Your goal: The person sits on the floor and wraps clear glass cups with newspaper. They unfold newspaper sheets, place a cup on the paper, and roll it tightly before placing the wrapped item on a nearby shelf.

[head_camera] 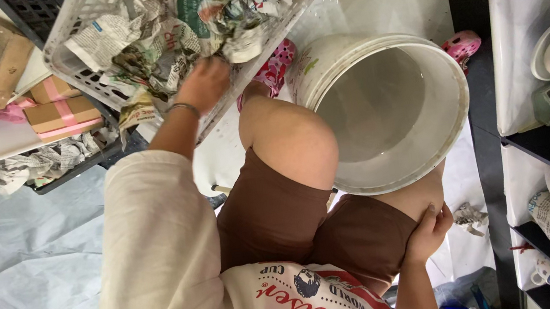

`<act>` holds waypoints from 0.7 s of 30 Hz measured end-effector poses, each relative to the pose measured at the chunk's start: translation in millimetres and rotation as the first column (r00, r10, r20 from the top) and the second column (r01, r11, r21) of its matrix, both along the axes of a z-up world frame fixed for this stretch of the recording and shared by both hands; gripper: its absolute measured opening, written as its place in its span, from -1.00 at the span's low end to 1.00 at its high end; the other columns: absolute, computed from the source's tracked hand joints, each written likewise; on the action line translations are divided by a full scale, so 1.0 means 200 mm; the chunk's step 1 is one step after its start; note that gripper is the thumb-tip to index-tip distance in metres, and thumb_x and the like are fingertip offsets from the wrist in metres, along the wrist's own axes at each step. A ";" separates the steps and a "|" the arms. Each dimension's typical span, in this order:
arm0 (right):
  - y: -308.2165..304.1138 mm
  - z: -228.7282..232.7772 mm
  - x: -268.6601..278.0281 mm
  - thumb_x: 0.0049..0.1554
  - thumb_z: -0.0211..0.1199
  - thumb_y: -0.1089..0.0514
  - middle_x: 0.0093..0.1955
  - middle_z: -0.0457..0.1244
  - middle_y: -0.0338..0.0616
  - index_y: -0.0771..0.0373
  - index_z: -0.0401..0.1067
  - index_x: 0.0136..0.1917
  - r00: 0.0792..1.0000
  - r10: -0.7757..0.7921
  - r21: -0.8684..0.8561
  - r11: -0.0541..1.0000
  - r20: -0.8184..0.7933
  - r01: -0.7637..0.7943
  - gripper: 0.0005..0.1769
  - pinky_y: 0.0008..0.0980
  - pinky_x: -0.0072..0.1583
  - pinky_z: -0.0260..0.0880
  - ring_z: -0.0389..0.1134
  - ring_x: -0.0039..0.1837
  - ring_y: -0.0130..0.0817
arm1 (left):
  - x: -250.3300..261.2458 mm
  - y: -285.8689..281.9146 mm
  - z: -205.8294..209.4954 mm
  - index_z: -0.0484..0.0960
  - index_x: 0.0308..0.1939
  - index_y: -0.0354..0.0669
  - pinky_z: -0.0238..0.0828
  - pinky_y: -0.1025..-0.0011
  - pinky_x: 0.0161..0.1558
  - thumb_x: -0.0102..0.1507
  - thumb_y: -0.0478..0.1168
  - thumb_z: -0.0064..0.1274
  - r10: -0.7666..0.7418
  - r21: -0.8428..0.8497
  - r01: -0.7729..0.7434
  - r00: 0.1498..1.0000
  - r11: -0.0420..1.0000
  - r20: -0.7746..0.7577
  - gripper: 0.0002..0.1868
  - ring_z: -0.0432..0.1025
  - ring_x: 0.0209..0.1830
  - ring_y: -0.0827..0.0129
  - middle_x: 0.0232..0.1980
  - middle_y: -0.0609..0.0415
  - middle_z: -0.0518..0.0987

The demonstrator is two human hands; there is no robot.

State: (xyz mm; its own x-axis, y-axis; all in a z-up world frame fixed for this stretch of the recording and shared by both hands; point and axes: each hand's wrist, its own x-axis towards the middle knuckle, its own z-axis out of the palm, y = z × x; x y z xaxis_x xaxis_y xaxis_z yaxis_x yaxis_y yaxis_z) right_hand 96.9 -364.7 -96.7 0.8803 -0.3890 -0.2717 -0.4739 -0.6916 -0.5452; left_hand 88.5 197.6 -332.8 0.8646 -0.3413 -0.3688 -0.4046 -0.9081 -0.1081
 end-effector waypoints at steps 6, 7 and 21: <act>0.02 0.02 0.01 0.36 0.07 -0.09 0.35 0.26 0.14 0.39 0.17 0.46 0.997 -0.066 0.017 0.998 -0.030 0.066 -0.40 -0.27 0.35 0.26 0.29 0.32 -0.18 | 0.09 -0.13 -0.27 0.68 0.25 0.03 0.07 0.03 0.31 0.39 -0.05 -0.11 0.260 0.252 -0.183 0.912 0.950 -0.317 -0.58 0.22 0.43 0.14 0.34 0.08 0.50; 0.02 0.03 0.01 0.37 0.07 -0.09 0.36 0.26 0.14 0.39 0.18 0.46 0.998 -0.063 0.007 0.998 -0.027 0.063 -0.40 -0.27 0.36 0.25 0.29 0.33 -0.18 | 0.13 -0.14 -0.31 0.69 0.24 0.01 0.06 0.06 0.29 0.40 -0.06 -0.12 0.327 0.297 -0.240 0.899 0.924 -0.290 -0.58 0.24 0.38 0.13 0.32 0.06 0.52; 0.03 0.01 0.03 0.39 0.09 -0.08 0.37 0.24 0.14 0.38 0.21 0.45 1.000 -0.018 -0.050 0.999 -0.008 0.017 -0.44 -0.23 0.37 0.27 0.28 0.34 -0.14 | 0.00 0.26 -0.13 0.68 0.17 -0.08 0.42 0.04 0.06 0.33 -0.11 0.04 0.744 -0.547 -0.742 0.602 0.388 -0.289 -0.63 0.49 0.10 -0.03 0.24 -0.07 0.58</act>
